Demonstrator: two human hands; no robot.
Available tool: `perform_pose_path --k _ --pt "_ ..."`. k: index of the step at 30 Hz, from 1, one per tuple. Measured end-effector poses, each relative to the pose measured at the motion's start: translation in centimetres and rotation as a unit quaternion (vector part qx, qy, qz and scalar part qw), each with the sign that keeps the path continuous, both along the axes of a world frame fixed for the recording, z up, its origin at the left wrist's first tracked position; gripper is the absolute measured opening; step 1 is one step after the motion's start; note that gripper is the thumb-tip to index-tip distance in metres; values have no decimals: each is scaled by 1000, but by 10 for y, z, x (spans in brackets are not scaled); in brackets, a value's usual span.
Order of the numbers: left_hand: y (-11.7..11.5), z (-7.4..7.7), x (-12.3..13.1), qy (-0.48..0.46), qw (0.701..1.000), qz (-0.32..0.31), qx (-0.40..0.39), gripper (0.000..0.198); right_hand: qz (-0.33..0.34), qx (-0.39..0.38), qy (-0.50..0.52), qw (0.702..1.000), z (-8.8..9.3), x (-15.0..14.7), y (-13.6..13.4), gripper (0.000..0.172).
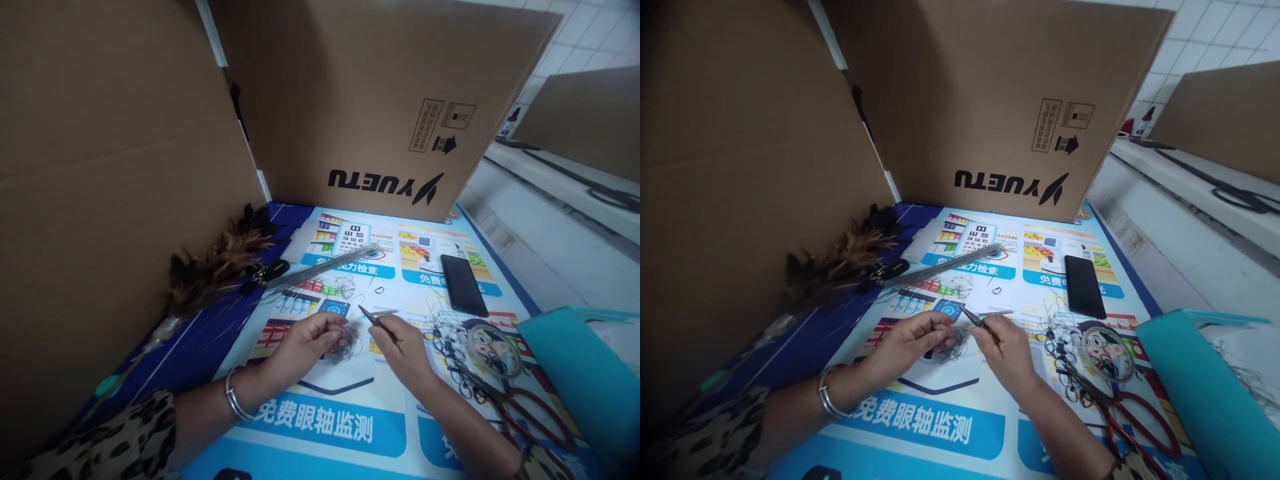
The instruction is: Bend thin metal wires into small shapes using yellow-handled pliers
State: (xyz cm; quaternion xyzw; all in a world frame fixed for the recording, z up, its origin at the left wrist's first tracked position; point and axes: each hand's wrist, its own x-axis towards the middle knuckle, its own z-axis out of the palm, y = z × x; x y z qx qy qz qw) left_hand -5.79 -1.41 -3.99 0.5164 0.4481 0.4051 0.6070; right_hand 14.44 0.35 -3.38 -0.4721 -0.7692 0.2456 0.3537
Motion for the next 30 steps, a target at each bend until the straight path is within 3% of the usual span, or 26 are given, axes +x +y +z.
perform_pose_path --k 12,18,30 --pt "0 1 -3 62 997 25 48 25 4 2 -8 1000 1 0 0 25" --pt "-2 6 -4 100 990 63 83 24 17 44 -59 997 0 2 0 23" --pt "-5 13 -7 51 988 102 102 22 23 86 -127 988 -5 7 3 20"
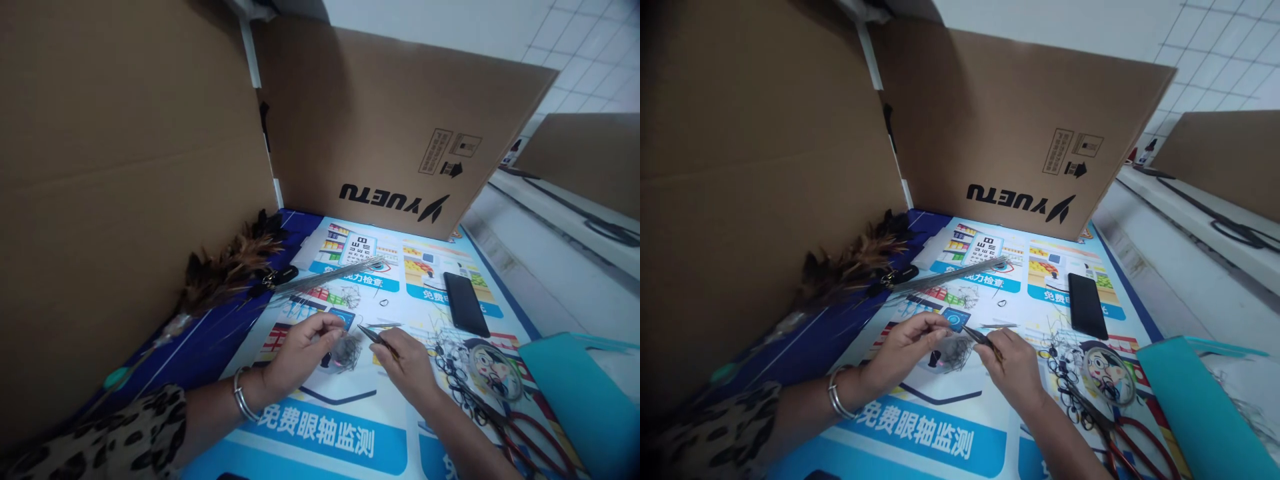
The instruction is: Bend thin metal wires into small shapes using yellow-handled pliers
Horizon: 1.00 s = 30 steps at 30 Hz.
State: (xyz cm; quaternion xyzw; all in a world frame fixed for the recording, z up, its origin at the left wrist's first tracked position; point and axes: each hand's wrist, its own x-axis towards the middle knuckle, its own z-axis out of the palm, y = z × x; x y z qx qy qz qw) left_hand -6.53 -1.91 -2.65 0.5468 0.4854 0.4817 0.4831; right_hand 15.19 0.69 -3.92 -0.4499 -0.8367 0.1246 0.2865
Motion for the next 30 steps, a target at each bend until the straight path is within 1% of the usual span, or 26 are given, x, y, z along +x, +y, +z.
perform_pose_path --k 6,11,19,24,30 --pt "-1 -1 0 -55 998 -14 -11 24 -8 -4 -19 1000 -1 2 1 21" --pt "-1 -2 0 -72 997 -12 -8 26 -2 23 -40 999 -2 3 0 21" --pt "3 -6 1 -37 999 32 5 26 7 42 -53 998 -5 5 -1 22" --pt "5 -6 0 -7 1000 18 24 24 9 45 -55 997 -5 5 0 21" --pt "6 -5 -2 47 996 7 77 24 6 43 -40 998 -6 5 0 19"
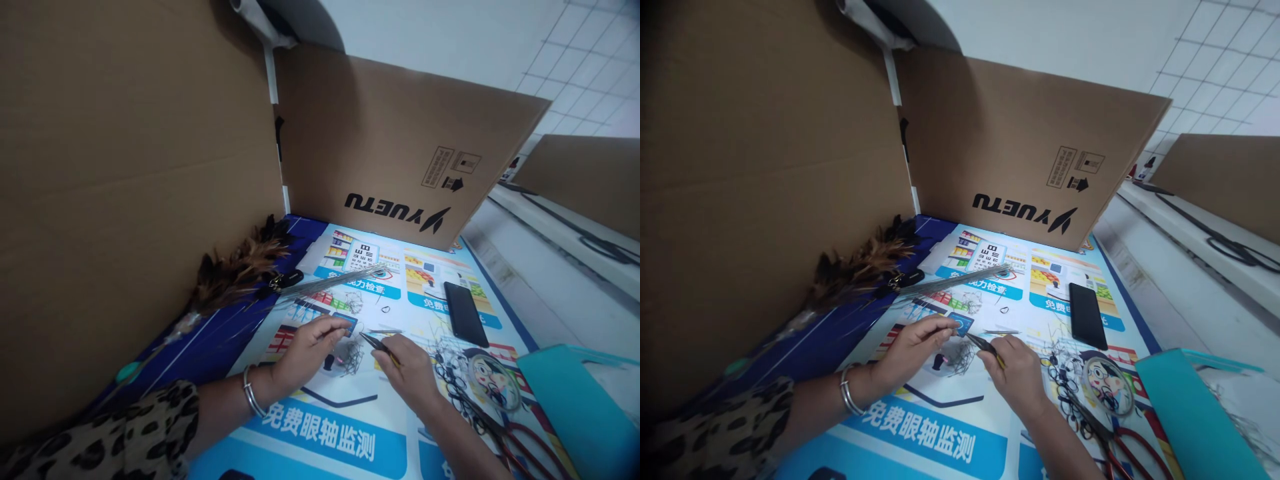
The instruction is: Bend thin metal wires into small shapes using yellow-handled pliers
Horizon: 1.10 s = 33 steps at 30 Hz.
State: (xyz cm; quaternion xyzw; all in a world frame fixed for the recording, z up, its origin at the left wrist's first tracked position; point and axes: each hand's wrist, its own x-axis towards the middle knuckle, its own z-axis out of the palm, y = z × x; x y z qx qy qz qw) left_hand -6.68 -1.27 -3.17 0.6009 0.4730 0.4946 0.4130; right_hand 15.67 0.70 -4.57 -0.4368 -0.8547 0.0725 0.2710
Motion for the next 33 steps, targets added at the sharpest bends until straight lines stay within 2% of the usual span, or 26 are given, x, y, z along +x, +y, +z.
perform_pose_path --k 5,11,18,22,33 --pt "0 -1 0 9 1000 -21 -5 25 -2 -9 9 1000 0 0 0 19" --pt "1 0 0 -3 997 -62 -50 25 -1 -16 10 1000 1 0 -1 17" --pt "0 2 1 -62 989 -89 -100 25 -8 -15 13 1000 2 -1 0 19" --pt "-1 0 1 -89 985 -91 -114 23 -7 -15 10 1000 2 -1 -1 20" --pt "0 -3 1 -77 989 -74 -102 22 1 10 1 1000 -1 0 0 21"
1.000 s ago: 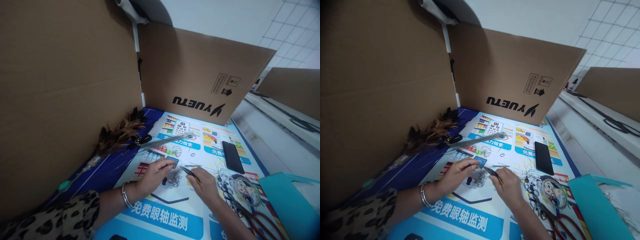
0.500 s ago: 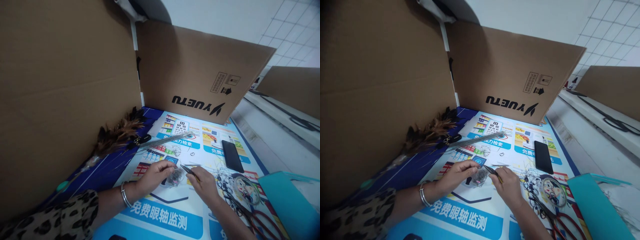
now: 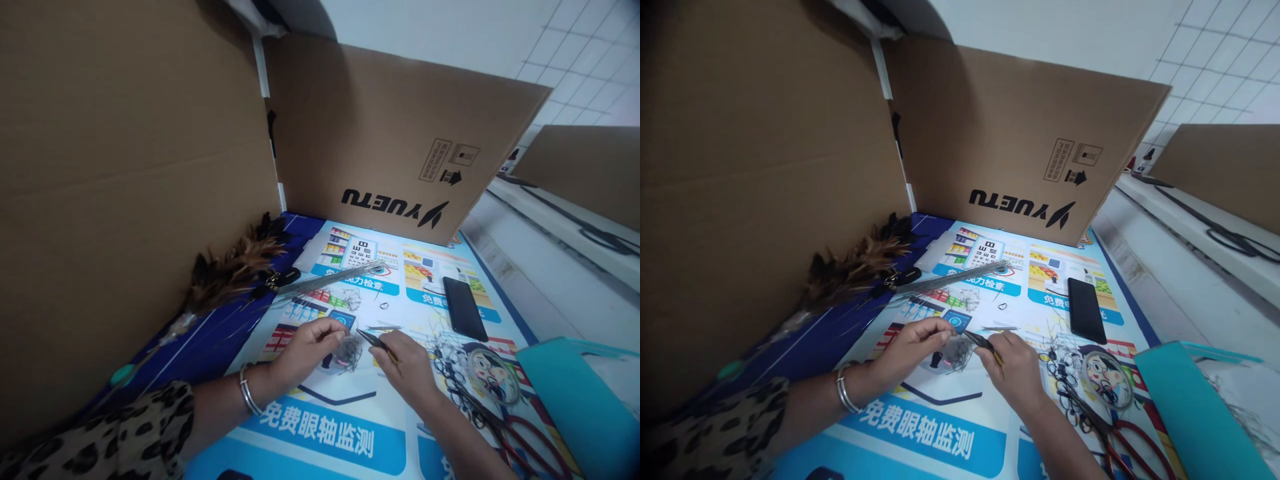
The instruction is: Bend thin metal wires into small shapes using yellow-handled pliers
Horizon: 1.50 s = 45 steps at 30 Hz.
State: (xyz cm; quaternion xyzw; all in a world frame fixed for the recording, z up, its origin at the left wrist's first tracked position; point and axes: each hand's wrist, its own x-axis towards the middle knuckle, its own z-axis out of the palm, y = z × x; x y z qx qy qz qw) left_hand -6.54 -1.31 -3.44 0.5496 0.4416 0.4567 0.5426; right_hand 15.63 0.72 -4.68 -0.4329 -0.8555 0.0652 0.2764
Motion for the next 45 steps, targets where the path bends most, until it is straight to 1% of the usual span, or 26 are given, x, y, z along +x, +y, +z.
perform_pose_path --k 4,8,12,14,16,19,22,24,26,29,31,34,36,39,45 --pt "0 2 0 0 1000 6 -2 22 1 8 6 1000 0 1 1 21" --pt "1 1 0 -1 1000 11 -5 22 -13 12 43 999 1 2 1 19" --pt "3 3 1 35 999 29 16 21 -6 22 63 998 4 1 -2 19" --pt "4 8 1 69 996 33 37 21 -11 19 83 996 5 0 -3 18" --pt "6 16 2 103 992 34 69 22 -32 3 115 993 6 0 -2 18" --pt "11 32 6 142 983 13 113 21 -67 -17 157 985 6 2 2 19" --pt "18 44 15 148 981 -17 124 20 -76 -14 165 983 6 4 5 19" --pt "22 47 24 128 985 -26 115 20 -77 -14 157 985 7 5 4 19" --pt "25 45 34 85 992 -32 86 20 -81 -17 150 985 9 5 3 19" --pt "26 38 45 5 999 -31 25 21 -90 -17 152 984 10 4 2 19" --pt "25 32 47 -29 999 -33 -1 21 -89 -20 154 984 9 5 3 20" --pt "24 26 44 -47 998 -34 -13 21 -86 -28 161 983 8 7 7 21" --pt "24 24 40 -43 999 -22 -5 20 -96 -27 176 979 8 10 9 21" --pt "25 22 36 -9 1000 -9 17 19 -104 -15 182 978 10 12 9 21" --pt "30 16 33 103 988 37 113 19 -63 55 110 990 12 10 3 18"
